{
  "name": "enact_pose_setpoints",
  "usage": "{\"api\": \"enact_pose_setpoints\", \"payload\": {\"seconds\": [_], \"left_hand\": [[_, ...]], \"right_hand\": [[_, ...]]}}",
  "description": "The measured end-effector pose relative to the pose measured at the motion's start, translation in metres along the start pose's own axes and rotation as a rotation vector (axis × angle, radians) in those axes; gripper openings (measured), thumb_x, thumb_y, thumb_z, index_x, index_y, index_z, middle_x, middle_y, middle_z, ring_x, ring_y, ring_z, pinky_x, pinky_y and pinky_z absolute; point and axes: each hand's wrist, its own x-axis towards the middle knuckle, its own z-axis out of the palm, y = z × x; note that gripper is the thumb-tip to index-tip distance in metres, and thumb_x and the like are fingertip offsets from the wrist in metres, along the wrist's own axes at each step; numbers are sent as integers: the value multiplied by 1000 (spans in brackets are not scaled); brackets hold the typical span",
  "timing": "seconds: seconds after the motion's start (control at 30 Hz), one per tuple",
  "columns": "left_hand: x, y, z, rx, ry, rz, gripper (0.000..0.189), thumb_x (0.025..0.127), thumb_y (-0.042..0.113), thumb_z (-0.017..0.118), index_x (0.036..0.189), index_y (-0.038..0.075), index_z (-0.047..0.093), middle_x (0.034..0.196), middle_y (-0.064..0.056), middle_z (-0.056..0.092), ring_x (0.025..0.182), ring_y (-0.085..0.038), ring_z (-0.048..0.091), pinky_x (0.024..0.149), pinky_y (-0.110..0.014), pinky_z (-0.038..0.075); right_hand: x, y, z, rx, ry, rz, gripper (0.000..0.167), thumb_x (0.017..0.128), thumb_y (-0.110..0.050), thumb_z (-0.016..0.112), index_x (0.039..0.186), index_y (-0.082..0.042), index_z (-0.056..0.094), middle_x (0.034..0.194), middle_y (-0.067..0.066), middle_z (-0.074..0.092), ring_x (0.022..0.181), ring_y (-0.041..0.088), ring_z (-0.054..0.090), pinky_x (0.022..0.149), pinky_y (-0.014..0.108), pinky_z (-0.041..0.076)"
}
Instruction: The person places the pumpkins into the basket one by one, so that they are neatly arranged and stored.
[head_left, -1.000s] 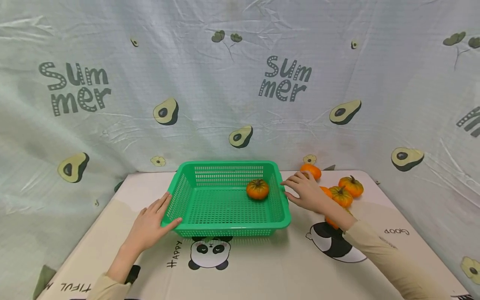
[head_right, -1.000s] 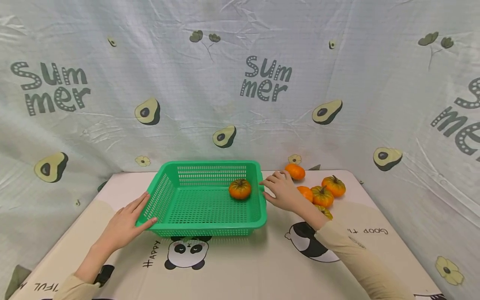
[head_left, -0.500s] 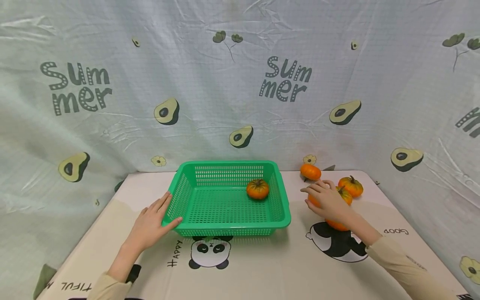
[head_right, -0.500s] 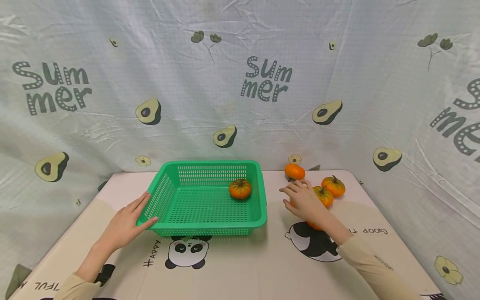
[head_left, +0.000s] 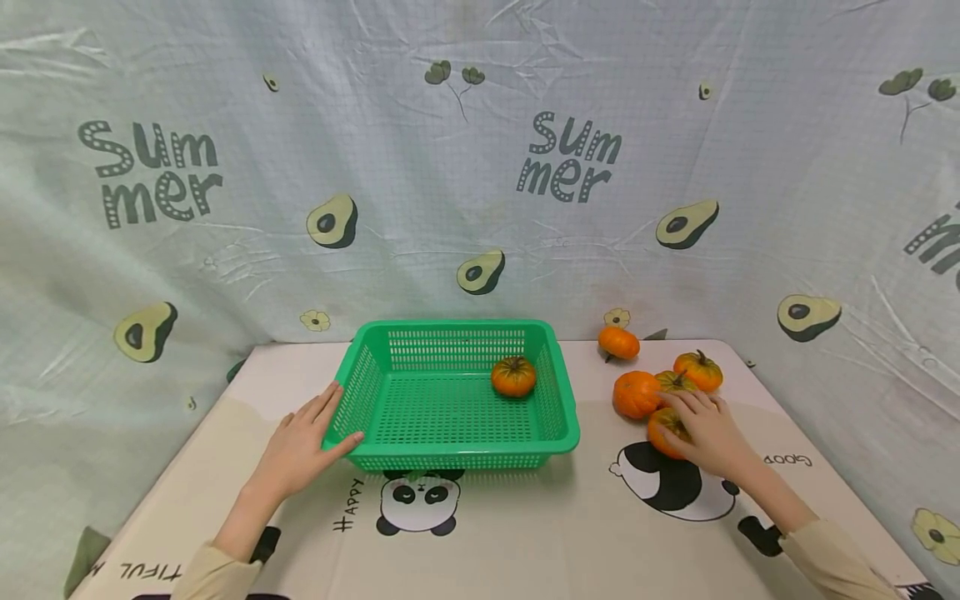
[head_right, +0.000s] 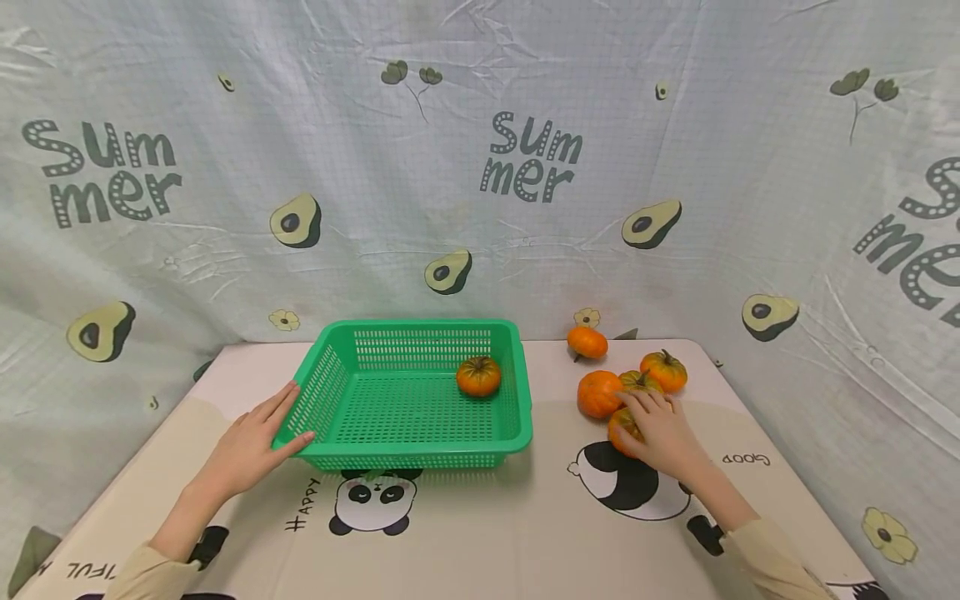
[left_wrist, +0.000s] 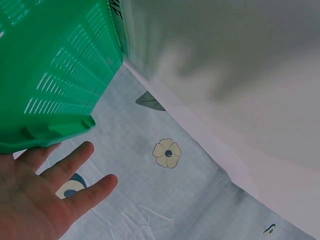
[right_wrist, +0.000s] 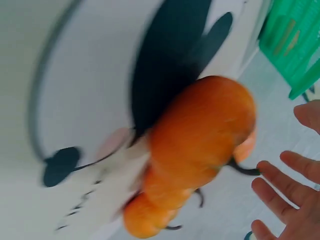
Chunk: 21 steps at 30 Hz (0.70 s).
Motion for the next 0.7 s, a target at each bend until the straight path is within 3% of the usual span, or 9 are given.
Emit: {"api": "enact_pose_setpoints", "payload": {"seconds": [0.17, 0.43, 0.7], "left_hand": [[0, -2, 1, 0, 6, -1, 80, 84, 53, 50, 140, 2, 26, 144, -17, 29, 126, -40, 33, 92, -64, 30], [1, -2, 3, 4, 5, 5, 80, 83, 53, 50, 140, 1, 26, 144, -18, 29, 126, -40, 34, 92, -63, 31], [1, -2, 3, 5, 6, 2, 80, 84, 53, 50, 140, 1, 26, 144, -17, 29, 126, -39, 34, 93, -63, 31]], "right_hand": [[-8, 5, -1, -1, -66, 126, 50, 82, -30, 62, 121, -1, 48, 117, 23, 52, 108, 42, 42, 87, 59, 27], [-16, 13, 4, -18, -160, 270, 74, 84, -51, 52, 129, 6, 36, 123, 31, 43, 107, 47, 35, 86, 61, 25], [-20, 16, 10, -38, -218, 290, 79, 77, -50, 61, 129, 5, 37, 120, 31, 44, 104, 46, 37, 85, 61, 27]]}}
